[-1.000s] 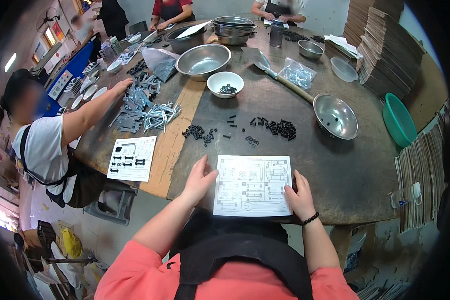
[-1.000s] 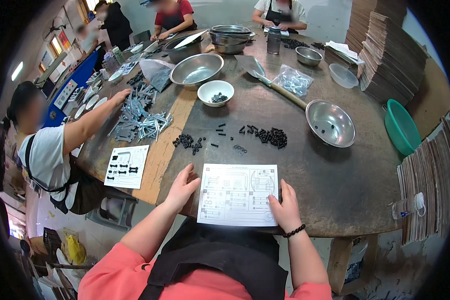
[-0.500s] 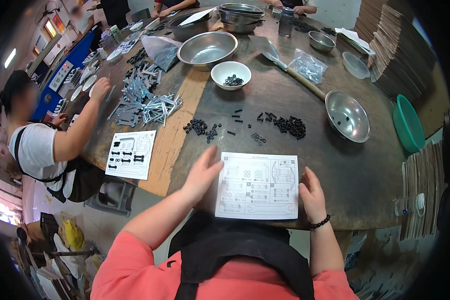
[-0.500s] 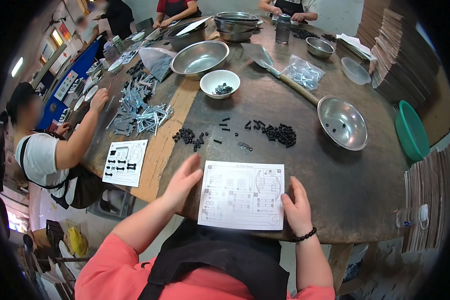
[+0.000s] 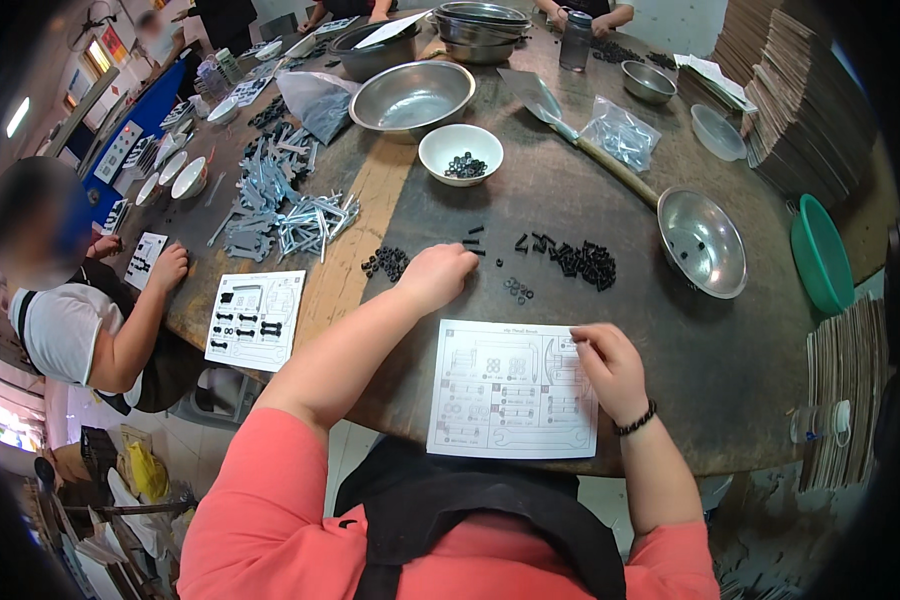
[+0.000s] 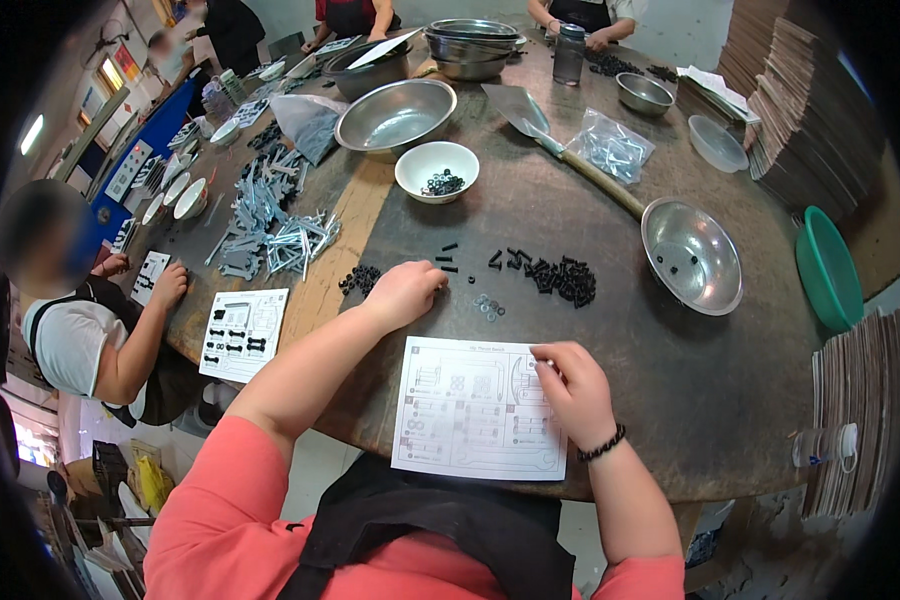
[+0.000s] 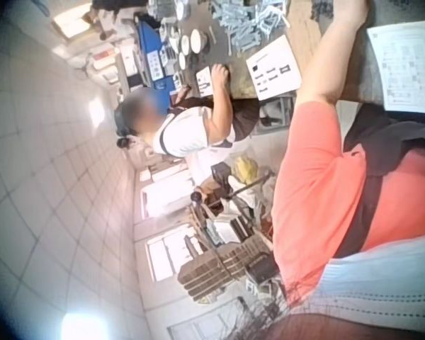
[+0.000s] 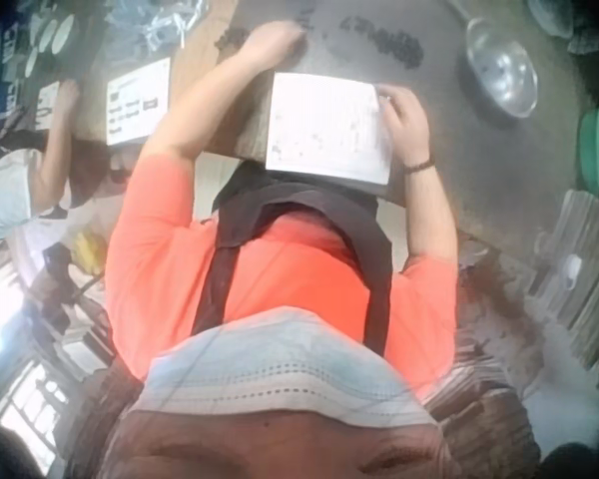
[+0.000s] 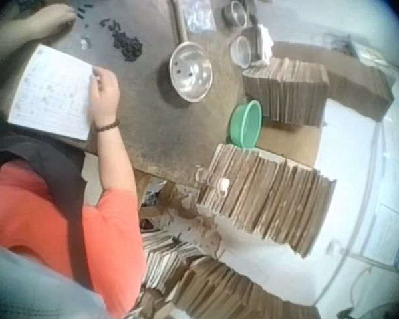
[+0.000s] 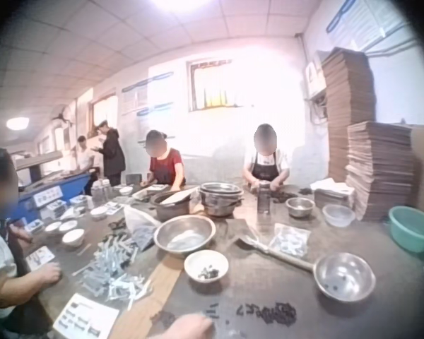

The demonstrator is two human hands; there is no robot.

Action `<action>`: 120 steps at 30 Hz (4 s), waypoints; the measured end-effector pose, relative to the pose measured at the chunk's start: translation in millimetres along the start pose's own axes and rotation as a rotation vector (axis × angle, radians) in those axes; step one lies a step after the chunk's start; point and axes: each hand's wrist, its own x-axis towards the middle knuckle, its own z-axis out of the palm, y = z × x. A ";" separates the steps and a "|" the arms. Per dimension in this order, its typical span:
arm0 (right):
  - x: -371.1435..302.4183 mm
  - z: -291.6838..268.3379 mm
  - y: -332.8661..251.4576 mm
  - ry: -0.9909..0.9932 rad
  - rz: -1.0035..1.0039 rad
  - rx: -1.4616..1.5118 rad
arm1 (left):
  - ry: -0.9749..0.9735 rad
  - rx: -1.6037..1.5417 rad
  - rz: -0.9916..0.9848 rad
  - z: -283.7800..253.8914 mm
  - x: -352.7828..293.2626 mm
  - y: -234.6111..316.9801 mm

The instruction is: The person assembles small black hardware components by hand, picking up bolts, nuts, and washers and placing them onto a printed instruction sheet. They occasionally use a small metal scoop to move parts between bowls and the table, and they handle the instruction sheet to reposition it.

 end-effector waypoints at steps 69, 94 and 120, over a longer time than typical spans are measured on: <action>27.5 100.3 -30.6 -0.354 -0.133 -0.407 | -0.020 -0.578 -0.111 -24.1 -106.1 67.9; 32.8 82.8 -26.1 -0.302 -0.015 -0.331 | 0.069 -0.459 -0.068 -17.2 -101.3 69.8; 42.1 23.7 -3.3 -0.214 0.042 -0.241 | 0.154 -0.476 -0.265 -28.1 -106.5 38.0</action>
